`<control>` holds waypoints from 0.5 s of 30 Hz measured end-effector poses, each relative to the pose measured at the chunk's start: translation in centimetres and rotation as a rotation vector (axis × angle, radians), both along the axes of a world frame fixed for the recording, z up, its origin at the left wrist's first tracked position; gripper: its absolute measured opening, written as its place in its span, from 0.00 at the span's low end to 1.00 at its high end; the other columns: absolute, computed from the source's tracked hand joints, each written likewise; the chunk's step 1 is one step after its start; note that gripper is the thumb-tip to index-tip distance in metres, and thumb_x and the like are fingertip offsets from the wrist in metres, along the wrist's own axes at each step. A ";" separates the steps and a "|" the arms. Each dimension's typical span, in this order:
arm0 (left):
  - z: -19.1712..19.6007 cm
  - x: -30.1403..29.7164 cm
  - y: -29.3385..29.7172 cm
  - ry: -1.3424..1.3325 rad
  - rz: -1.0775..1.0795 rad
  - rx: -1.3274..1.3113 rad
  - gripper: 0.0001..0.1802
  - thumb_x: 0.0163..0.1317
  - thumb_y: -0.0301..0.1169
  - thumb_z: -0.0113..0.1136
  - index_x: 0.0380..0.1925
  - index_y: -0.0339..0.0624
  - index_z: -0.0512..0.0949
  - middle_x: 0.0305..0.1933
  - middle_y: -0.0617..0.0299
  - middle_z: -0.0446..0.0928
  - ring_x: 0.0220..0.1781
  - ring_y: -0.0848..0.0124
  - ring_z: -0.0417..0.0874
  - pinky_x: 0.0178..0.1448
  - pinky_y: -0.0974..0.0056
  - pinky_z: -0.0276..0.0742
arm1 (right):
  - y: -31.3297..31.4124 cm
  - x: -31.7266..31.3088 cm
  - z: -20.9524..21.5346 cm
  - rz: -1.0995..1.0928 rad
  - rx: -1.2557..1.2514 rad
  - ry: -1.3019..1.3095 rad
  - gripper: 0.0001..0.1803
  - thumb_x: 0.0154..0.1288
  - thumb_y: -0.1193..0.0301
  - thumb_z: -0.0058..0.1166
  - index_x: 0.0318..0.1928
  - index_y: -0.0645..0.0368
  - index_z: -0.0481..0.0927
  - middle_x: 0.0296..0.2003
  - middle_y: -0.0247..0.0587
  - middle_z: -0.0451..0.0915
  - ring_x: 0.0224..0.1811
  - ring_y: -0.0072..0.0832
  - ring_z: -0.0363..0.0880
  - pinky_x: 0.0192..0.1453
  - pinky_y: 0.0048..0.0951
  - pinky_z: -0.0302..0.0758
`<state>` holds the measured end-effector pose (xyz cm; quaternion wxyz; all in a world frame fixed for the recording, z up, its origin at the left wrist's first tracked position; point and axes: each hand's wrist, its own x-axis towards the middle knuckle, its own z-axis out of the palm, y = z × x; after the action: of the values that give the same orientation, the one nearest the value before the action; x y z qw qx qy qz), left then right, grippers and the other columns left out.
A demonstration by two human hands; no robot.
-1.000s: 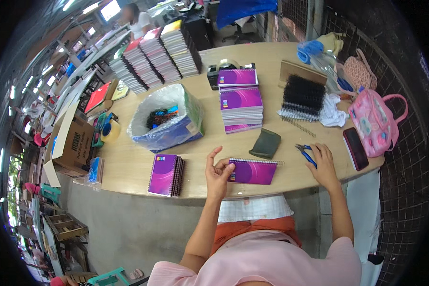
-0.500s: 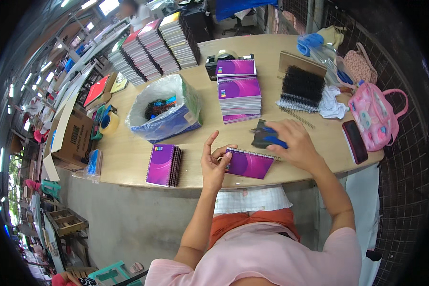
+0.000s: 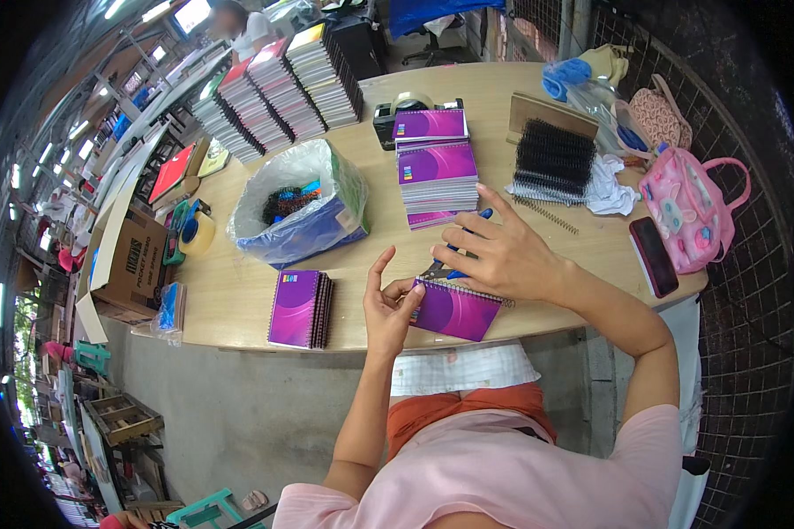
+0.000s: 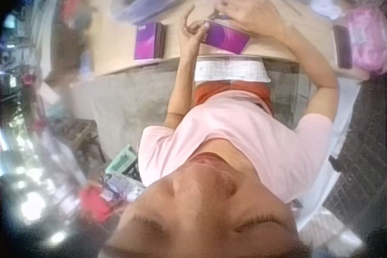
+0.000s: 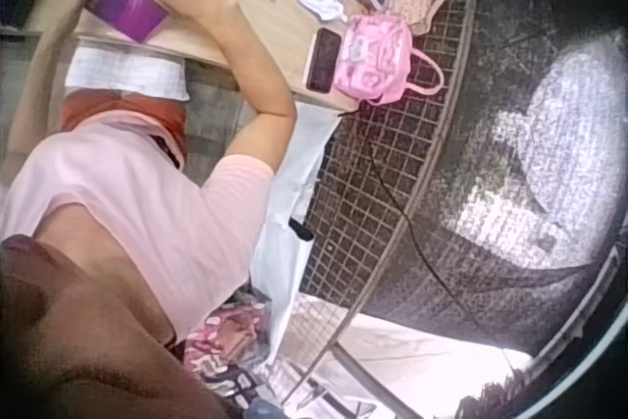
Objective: The person binds notebooks by threading a spiral coil through the pre-punched holes of a notebook cover and paper stack, then uses a pair of pliers to cut and crimp the end of the coil.
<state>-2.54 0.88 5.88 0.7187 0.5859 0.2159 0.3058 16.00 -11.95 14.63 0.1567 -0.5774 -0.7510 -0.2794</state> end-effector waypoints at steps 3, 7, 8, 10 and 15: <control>0.2 0.1 0.0 0.006 -0.020 -0.021 0.41 0.62 0.18 0.62 0.73 0.41 0.56 0.40 0.53 0.85 0.39 0.74 0.85 0.43 0.71 0.82 | 0.2 -0.1 -0.1 0.020 0.036 -0.040 0.14 0.58 0.64 0.57 0.44 0.53 0.83 0.40 0.30 0.80 0.50 0.29 0.78 0.73 0.58 0.61; 0.2 0.0 0.0 0.018 0.001 0.022 0.41 0.62 0.17 0.62 0.73 0.42 0.55 0.39 0.53 0.85 0.38 0.74 0.85 0.44 0.72 0.81 | -0.1 -0.1 -0.3 -0.031 -0.065 -0.019 0.17 0.59 0.60 0.59 0.45 0.54 0.82 0.41 0.31 0.81 0.48 0.29 0.80 0.66 0.50 0.69; 0.2 0.1 -0.2 0.009 0.032 0.039 0.41 0.62 0.16 0.62 0.73 0.42 0.55 0.39 0.53 0.85 0.39 0.74 0.85 0.44 0.72 0.81 | -0.5 -0.4 -0.4 -0.071 -0.167 0.077 0.17 0.59 0.59 0.60 0.45 0.55 0.82 0.41 0.33 0.81 0.48 0.30 0.80 0.64 0.48 0.71; 0.4 0.3 -0.7 -0.011 0.093 0.076 0.41 0.62 0.16 0.62 0.72 0.42 0.55 0.38 0.53 0.84 0.39 0.74 0.85 0.45 0.72 0.81 | -0.6 -0.3 -0.4 -0.163 -0.430 0.356 0.20 0.58 0.58 0.61 0.47 0.57 0.82 0.41 0.36 0.81 0.47 0.34 0.80 0.58 0.46 0.74; 0.3 0.1 -1.4 -0.002 0.201 0.124 0.38 0.62 0.15 0.62 0.70 0.40 0.57 0.37 0.54 0.83 0.43 0.70 0.85 0.46 0.70 0.81 | -1.7 0.4 -2.9 -0.162 -0.243 0.582 0.23 0.63 0.59 0.63 0.52 0.62 0.78 0.42 0.41 0.80 0.44 0.37 0.81 0.49 0.40 0.77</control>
<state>-2.49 -0.48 6.23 0.6469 0.6045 0.2535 0.3896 16.45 -13.60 11.68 0.2722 -0.7053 -0.6542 -0.0226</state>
